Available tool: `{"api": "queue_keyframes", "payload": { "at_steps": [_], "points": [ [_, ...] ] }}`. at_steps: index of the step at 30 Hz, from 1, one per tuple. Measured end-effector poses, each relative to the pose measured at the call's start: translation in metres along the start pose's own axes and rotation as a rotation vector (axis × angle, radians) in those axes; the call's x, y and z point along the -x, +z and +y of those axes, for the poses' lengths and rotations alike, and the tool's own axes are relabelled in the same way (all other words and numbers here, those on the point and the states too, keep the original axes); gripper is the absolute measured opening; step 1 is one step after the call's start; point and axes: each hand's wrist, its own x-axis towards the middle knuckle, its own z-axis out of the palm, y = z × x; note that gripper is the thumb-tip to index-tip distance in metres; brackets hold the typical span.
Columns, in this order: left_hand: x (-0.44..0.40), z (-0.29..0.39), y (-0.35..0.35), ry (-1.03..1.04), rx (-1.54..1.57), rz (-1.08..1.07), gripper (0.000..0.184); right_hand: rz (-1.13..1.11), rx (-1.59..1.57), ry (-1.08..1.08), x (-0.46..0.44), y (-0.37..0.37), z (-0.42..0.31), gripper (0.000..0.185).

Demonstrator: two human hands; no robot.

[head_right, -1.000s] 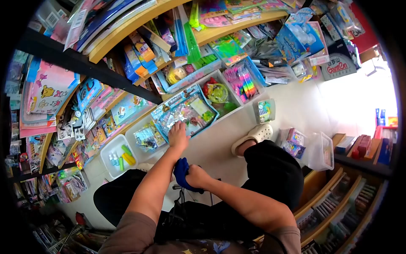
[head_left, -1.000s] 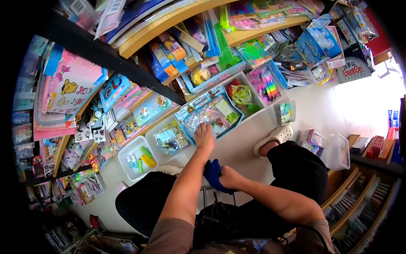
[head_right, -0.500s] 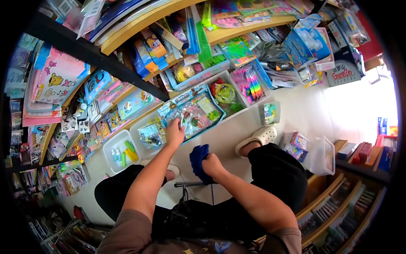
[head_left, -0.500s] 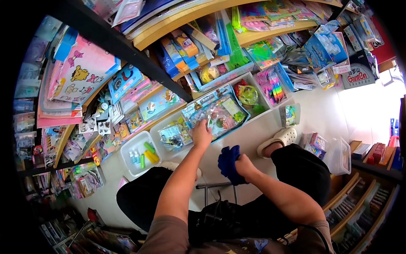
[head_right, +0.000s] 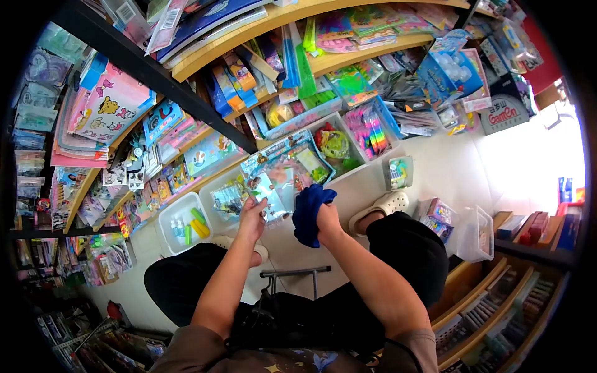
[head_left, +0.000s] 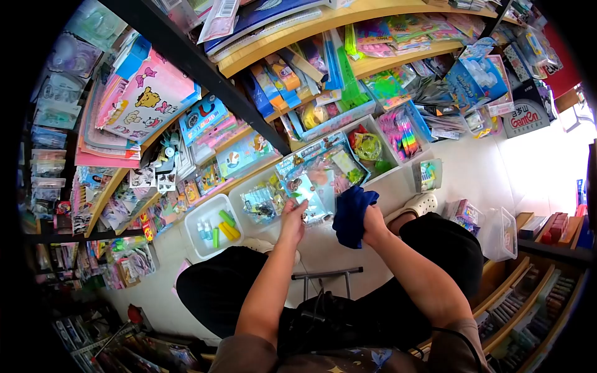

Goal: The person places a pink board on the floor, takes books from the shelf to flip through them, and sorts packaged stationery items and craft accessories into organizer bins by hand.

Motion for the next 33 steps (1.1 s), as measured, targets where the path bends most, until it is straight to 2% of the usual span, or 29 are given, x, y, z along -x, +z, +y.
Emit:
{"api": "queue_keyframes", "payload": {
  "at_steps": [2, 5, 9, 11, 13, 16, 19, 20, 23, 24, 27, 28, 31, 32, 33],
  "points": [
    [-0.022, -0.004, -0.02, 0.089, -0.303, 0.089, 0.019, -0.089, -0.003, -0.003, 0.001, -0.002, 0.0, 0.018],
    [-0.032, 0.001, -0.03, 0.211, -0.378, 0.182, 0.014, -0.096, -0.007, -0.07, 0.004, 0.005, -0.004, 0.018],
    [0.018, 0.026, 0.013, -0.088, -0.006, -0.068, 0.018, -0.066, 0.029, -0.043, 0.01, 0.007, -0.008, 0.019],
    [0.036, 0.014, 0.029, -0.154, 0.006, -0.215, 0.019, 0.04, 0.059, 0.01, 0.018, 0.013, -0.011, 0.022],
    [0.055, 0.002, 0.057, -0.154, -0.331, -0.189, 0.02, 0.067, 0.122, 0.024, 0.014, 0.008, -0.004, 0.026],
    [0.05, -0.037, 0.079, 0.282, -0.372, 0.031, 0.027, 0.016, 0.241, 0.03, 0.01, -0.004, 0.013, 0.034],
    [0.048, -0.025, 0.087, 0.102, -0.123, 0.107, 0.028, 0.028, 0.421, -0.064, 0.025, 0.007, 0.028, 0.029],
    [0.045, -0.021, 0.081, 0.109, -0.157, 0.088, 0.032, 0.003, 0.446, -0.03, 0.033, 0.009, 0.028, 0.025],
    [0.021, -0.031, 0.052, 0.181, -0.216, 0.066, 0.03, -0.077, 0.513, 0.037, 0.045, 0.014, 0.033, 0.023],
    [0.028, -0.026, 0.055, 0.315, -0.229, 0.051, 0.027, -0.066, 0.451, 0.099, 0.048, 0.019, 0.028, 0.02],
    [0.038, -0.026, 0.047, 0.202, -0.189, 0.011, 0.026, 0.045, 0.4, 0.062, 0.041, 0.023, 0.017, 0.015],
    [0.032, -0.03, 0.033, 0.244, -0.453, 0.052, 0.026, 0.036, 0.334, 0.01, 0.033, 0.018, 0.016, 0.014],
    [0.04, -0.031, 0.013, 0.283, -0.663, -0.104, 0.024, 0.102, 0.244, -0.039, 0.023, 0.022, 0.0, 0.013],
    [0.046, -0.031, 0.012, 0.395, -0.604, -0.178, 0.02, 0.089, 0.224, -0.015, 0.029, 0.029, -0.01, 0.012],
    [0.049, -0.034, 0.003, 0.327, -0.595, -0.143, 0.021, 0.049, 0.202, -0.033, 0.027, 0.031, -0.01, 0.013]
  ]
}}
